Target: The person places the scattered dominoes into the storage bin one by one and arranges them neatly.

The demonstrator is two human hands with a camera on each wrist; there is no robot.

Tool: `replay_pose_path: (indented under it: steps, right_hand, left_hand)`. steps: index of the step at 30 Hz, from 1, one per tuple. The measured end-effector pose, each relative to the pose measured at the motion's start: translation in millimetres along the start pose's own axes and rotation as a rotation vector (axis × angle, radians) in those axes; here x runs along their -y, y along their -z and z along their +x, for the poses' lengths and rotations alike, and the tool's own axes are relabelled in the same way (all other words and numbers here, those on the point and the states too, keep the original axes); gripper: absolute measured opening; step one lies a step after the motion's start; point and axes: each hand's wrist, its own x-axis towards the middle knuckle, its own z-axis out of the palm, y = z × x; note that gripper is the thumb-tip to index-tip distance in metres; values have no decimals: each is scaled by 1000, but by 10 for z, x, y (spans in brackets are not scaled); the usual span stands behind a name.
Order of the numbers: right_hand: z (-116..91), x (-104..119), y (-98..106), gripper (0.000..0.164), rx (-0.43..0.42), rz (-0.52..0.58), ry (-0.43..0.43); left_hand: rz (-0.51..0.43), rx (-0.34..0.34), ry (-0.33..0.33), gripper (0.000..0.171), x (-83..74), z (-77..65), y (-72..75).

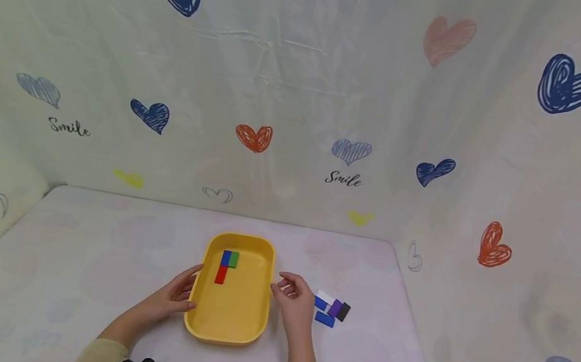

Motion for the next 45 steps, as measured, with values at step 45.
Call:
replay_pose_path:
  steps: [45]
  right_hand:
    - [-109,-736,742,34,-190,-377,-154]
  left_hand:
    - [-22,-2,-13,87,-10,-2,-28]
